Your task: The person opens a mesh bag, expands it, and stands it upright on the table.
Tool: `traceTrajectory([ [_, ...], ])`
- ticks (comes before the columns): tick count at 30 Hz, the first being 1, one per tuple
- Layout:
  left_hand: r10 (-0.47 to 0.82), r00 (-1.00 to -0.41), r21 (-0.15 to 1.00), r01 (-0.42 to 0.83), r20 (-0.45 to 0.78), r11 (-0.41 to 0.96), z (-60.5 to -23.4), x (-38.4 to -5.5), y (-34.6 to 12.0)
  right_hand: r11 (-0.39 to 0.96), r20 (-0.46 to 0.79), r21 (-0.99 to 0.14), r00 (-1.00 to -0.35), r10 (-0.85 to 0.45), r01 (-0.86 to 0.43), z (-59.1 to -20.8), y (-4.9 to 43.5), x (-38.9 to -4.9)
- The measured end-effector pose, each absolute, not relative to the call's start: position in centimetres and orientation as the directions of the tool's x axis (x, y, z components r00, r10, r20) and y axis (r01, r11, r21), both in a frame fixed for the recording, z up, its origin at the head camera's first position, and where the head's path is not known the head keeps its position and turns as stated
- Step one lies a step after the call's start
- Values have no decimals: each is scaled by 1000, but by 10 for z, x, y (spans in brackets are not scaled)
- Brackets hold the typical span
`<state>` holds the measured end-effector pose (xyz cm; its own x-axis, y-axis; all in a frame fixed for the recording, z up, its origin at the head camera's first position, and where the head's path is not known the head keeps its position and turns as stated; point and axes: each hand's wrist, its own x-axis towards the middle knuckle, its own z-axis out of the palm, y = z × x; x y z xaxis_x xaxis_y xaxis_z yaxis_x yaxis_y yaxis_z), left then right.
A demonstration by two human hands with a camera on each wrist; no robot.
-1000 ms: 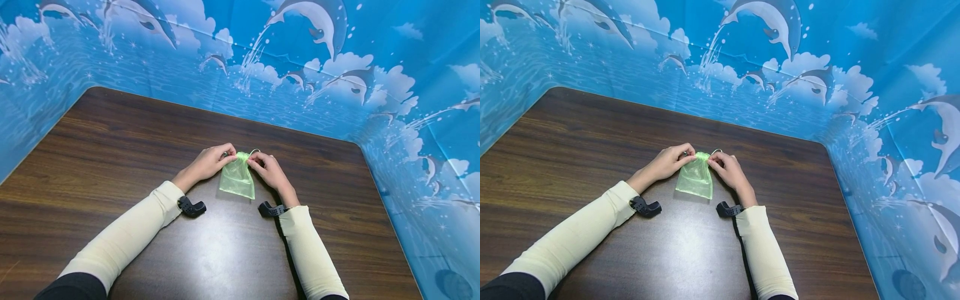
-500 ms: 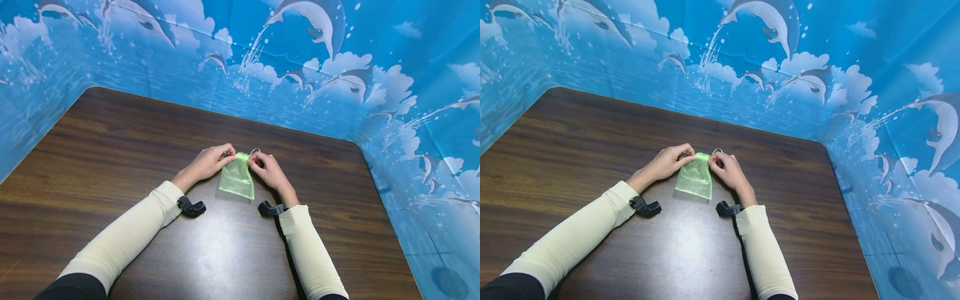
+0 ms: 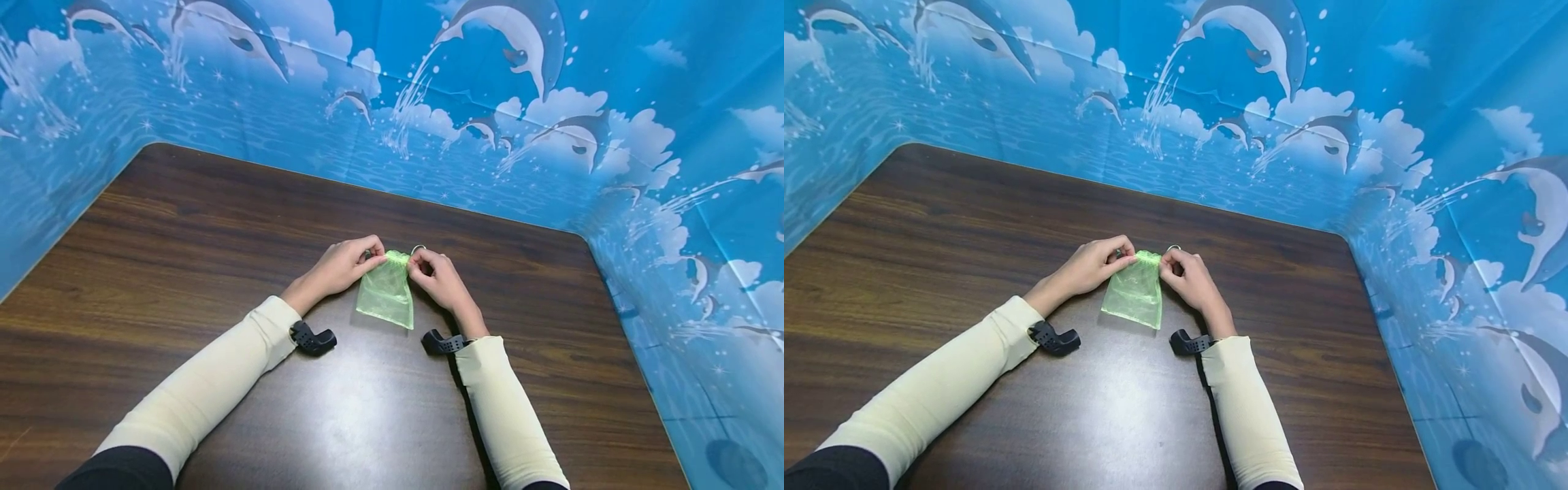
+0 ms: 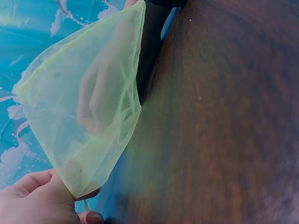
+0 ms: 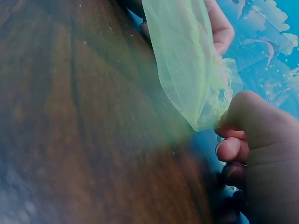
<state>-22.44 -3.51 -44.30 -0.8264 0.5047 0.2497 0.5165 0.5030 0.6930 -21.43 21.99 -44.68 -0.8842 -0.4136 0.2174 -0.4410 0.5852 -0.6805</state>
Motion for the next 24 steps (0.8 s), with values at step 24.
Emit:
traceTrajectory([
  [24,461,-866,720,446,195,532,-443,-226,-34,592,211,-695,-903,-374,-408,-447,221,-212],
])
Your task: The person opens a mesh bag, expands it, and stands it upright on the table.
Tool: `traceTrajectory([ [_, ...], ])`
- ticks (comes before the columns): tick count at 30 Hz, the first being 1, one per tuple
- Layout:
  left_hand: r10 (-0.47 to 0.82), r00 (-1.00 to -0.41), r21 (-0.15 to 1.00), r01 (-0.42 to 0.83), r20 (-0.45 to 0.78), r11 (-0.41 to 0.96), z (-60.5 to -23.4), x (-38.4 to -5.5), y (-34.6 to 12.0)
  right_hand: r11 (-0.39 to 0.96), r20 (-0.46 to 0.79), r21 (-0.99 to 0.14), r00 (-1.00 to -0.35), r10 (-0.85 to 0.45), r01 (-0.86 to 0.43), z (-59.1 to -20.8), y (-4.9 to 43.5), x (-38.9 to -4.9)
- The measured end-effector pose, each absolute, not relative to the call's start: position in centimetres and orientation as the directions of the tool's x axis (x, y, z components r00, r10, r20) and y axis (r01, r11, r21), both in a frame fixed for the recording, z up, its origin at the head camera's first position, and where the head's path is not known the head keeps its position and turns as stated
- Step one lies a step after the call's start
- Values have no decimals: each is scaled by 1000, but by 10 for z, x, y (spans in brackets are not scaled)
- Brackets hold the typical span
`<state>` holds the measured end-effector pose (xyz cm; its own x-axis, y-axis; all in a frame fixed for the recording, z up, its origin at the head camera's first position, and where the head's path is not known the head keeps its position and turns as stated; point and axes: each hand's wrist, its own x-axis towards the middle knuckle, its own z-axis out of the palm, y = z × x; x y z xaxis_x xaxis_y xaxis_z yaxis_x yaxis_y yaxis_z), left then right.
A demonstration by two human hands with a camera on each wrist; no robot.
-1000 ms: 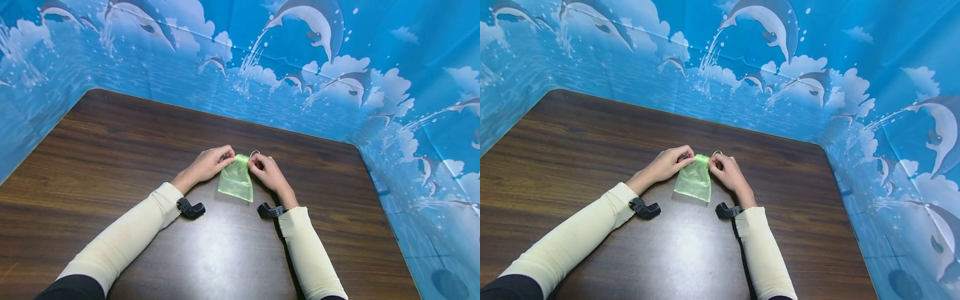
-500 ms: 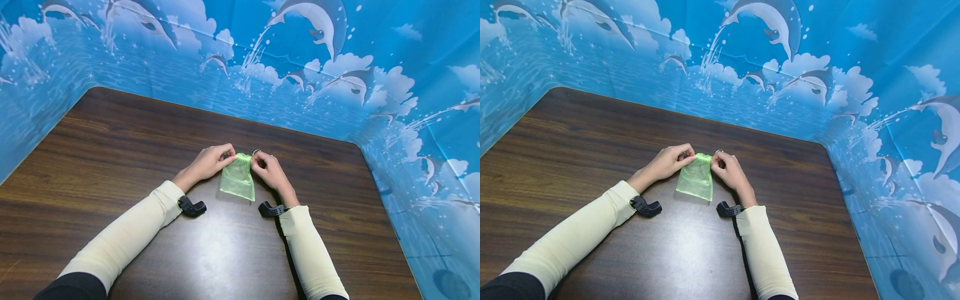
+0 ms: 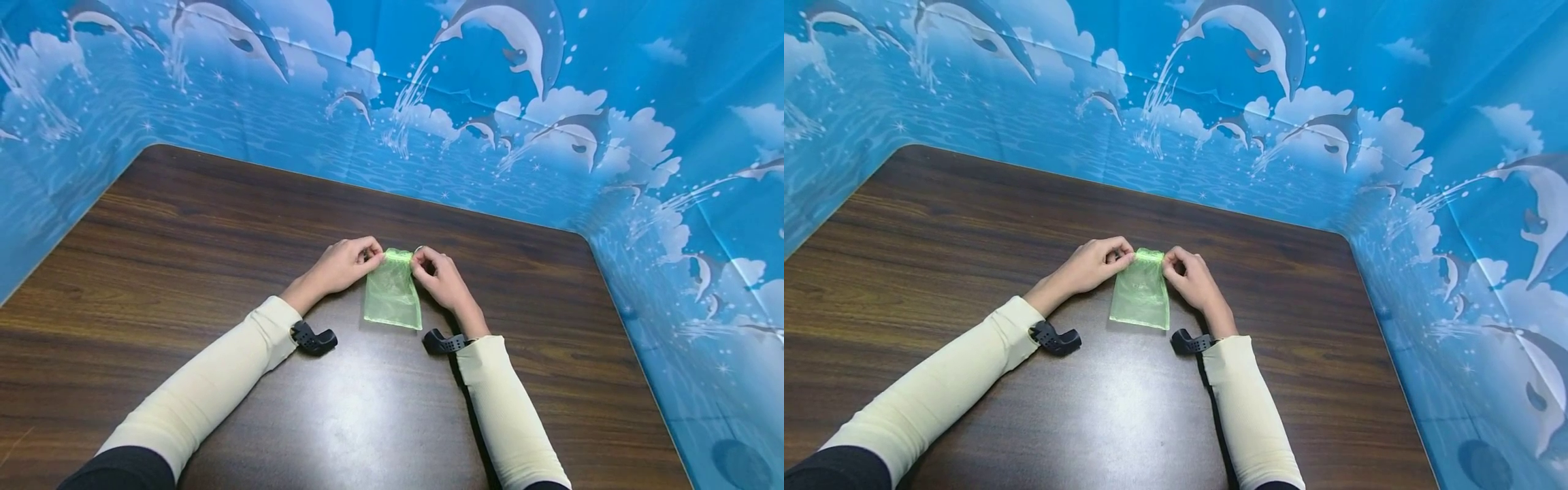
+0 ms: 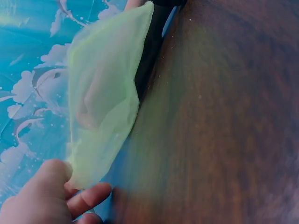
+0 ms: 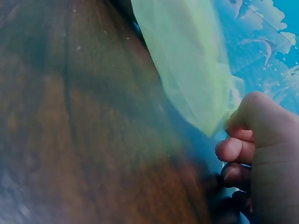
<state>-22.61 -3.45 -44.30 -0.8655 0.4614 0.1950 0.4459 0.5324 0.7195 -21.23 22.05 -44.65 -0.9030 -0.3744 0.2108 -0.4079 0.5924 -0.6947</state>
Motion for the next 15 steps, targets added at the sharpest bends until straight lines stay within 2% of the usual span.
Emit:
traceTrajectory([
  [15,455,-870,773,418,189,478,-441,-225,-35,558,115,-770,-928,-355,-309,-445,220,-212],
])
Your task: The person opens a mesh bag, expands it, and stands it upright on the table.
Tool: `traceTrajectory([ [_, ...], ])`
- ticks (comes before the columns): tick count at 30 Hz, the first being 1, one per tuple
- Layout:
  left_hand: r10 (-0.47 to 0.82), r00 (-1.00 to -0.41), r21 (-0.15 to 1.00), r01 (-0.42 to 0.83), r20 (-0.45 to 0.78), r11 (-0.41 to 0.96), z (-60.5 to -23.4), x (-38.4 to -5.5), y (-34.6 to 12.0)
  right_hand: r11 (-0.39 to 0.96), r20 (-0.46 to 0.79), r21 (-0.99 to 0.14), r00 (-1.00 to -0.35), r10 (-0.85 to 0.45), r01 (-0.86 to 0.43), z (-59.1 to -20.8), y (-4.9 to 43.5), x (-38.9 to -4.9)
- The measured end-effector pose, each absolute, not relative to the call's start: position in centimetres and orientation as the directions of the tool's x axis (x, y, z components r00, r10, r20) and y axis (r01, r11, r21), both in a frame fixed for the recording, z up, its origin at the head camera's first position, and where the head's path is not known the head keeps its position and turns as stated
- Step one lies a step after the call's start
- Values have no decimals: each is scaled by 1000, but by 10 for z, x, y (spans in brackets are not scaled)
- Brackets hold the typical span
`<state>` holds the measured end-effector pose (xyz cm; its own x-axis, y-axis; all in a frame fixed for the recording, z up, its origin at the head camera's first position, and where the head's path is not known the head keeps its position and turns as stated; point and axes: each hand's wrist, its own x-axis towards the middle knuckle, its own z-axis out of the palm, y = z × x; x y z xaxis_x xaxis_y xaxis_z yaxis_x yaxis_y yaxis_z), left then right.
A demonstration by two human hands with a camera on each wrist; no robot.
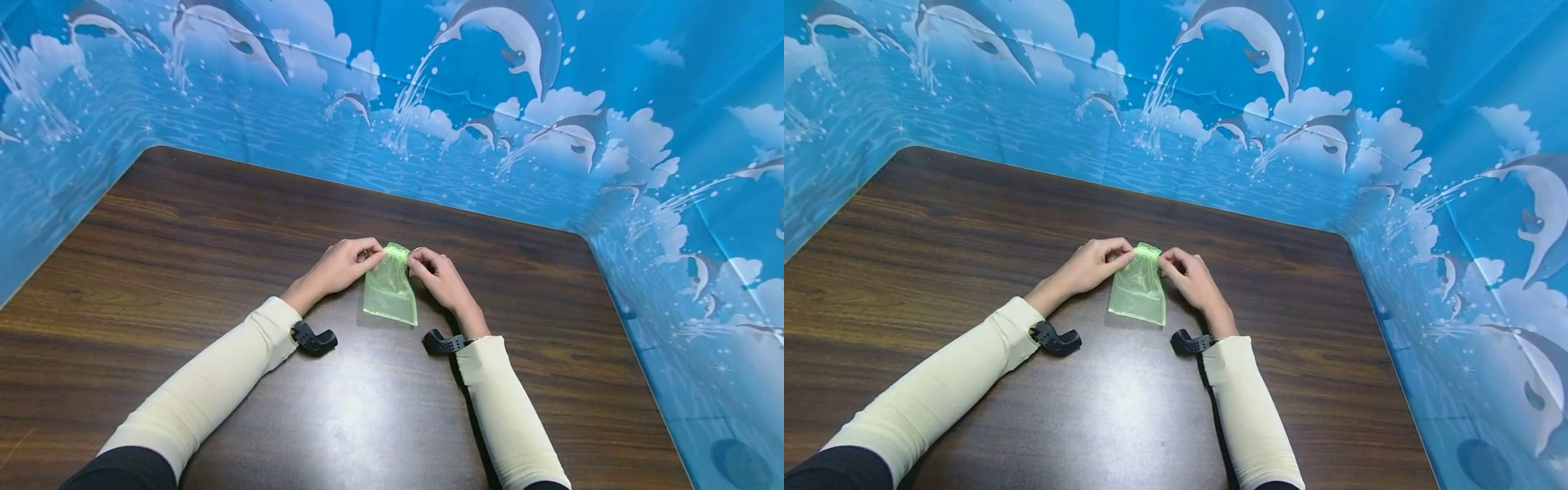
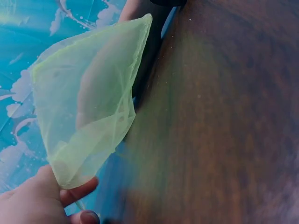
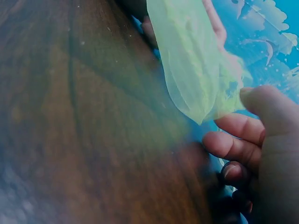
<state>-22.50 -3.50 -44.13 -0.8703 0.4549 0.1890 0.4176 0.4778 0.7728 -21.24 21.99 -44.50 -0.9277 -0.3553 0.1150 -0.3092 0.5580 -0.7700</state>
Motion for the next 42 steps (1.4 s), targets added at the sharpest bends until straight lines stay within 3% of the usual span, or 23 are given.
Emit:
traceTrajectory([
  [16,433,-867,763,450,248,464,-438,-224,-35,541,166,-777,-934,-317,-322,-444,218,-211],
  [25,421,-884,781,405,202,476,-442,-224,-37,521,187,-776,-919,-348,-355,-445,223,-211],
  [33,510,-836,746,471,205,471,-443,-225,-38,505,183,-778,-904,-387,-374,-447,222,-211],
  [42,519,-835,752,460,185,472,-443,-226,-36,511,179,-775,-905,-387,-371,-446,224,-210],
])
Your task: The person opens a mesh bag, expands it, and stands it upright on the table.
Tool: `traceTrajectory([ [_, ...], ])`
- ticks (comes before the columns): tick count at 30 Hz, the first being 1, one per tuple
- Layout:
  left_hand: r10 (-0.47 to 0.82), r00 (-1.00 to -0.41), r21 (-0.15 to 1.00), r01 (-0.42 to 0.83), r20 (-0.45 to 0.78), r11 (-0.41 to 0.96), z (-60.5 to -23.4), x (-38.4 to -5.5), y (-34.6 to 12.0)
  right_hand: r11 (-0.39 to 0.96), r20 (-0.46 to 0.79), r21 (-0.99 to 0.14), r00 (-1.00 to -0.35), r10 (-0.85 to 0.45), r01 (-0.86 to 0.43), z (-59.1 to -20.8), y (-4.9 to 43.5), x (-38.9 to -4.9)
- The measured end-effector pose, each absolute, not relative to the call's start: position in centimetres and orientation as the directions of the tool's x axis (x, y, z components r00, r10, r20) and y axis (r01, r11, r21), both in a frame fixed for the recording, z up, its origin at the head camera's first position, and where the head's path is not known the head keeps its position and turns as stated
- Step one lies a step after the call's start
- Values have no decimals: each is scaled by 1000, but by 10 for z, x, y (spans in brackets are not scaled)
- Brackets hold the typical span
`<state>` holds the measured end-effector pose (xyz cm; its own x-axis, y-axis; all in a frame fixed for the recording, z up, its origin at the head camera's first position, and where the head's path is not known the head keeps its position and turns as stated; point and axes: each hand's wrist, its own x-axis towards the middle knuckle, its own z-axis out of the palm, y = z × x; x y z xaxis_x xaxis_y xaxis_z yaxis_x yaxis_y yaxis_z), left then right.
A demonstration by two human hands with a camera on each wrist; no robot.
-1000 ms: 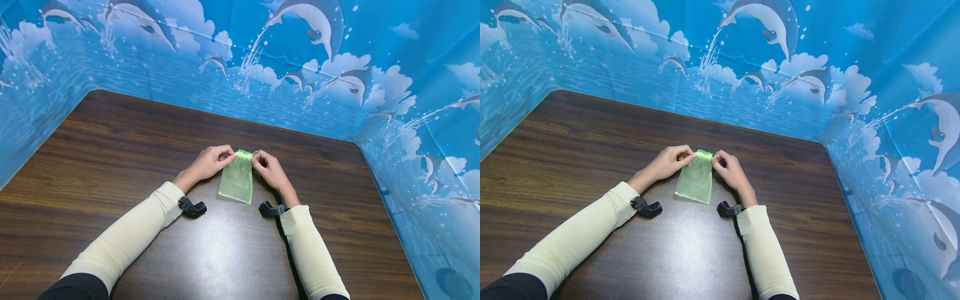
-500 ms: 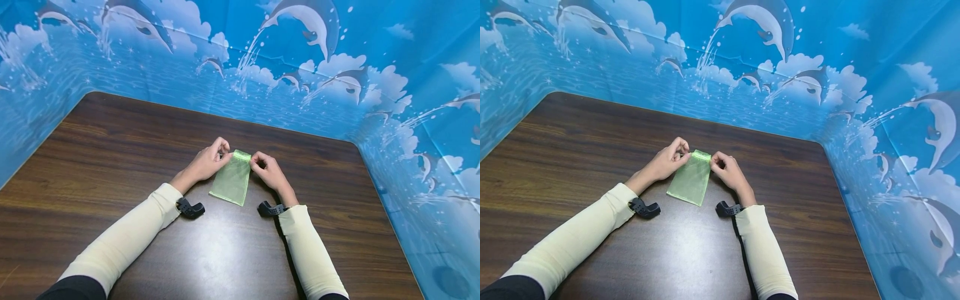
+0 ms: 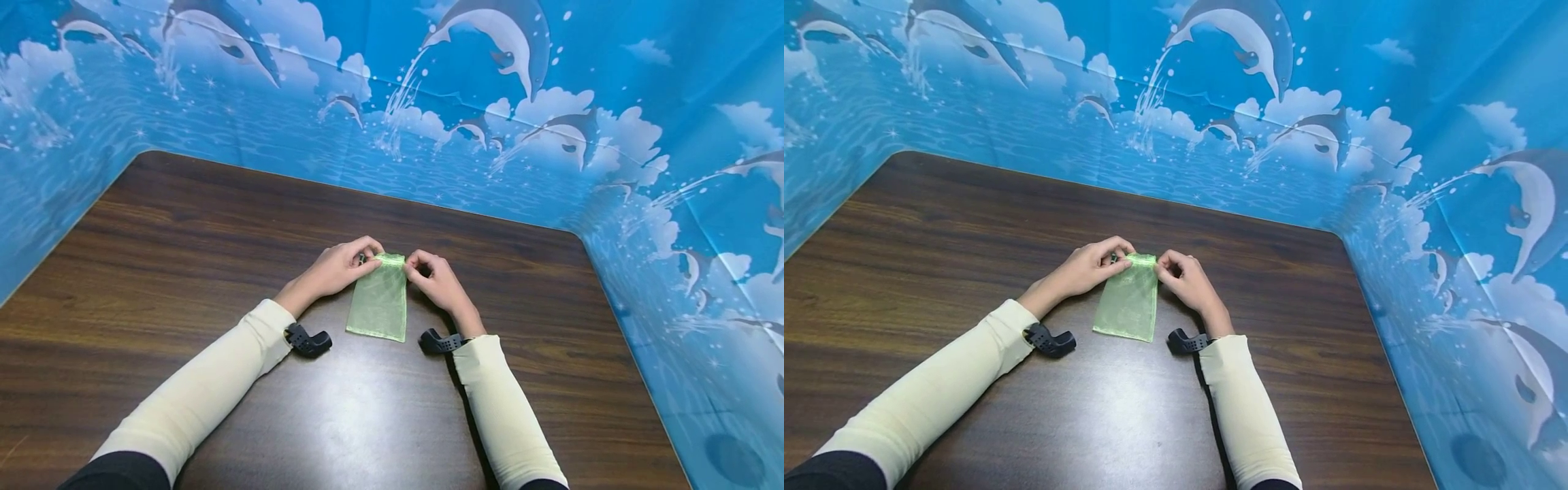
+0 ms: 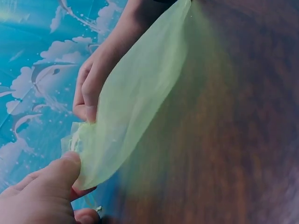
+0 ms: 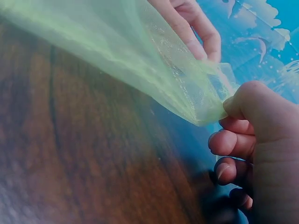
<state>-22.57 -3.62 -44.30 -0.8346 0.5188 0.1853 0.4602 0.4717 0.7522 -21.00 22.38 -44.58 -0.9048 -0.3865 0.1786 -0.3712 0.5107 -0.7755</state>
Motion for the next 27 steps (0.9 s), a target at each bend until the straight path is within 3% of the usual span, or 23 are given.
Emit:
traceTrajectory([
  [27,550,-814,719,496,189,487,-440,-224,-37,463,199,-780,-869,-454,-421,-448,227,-211],
])
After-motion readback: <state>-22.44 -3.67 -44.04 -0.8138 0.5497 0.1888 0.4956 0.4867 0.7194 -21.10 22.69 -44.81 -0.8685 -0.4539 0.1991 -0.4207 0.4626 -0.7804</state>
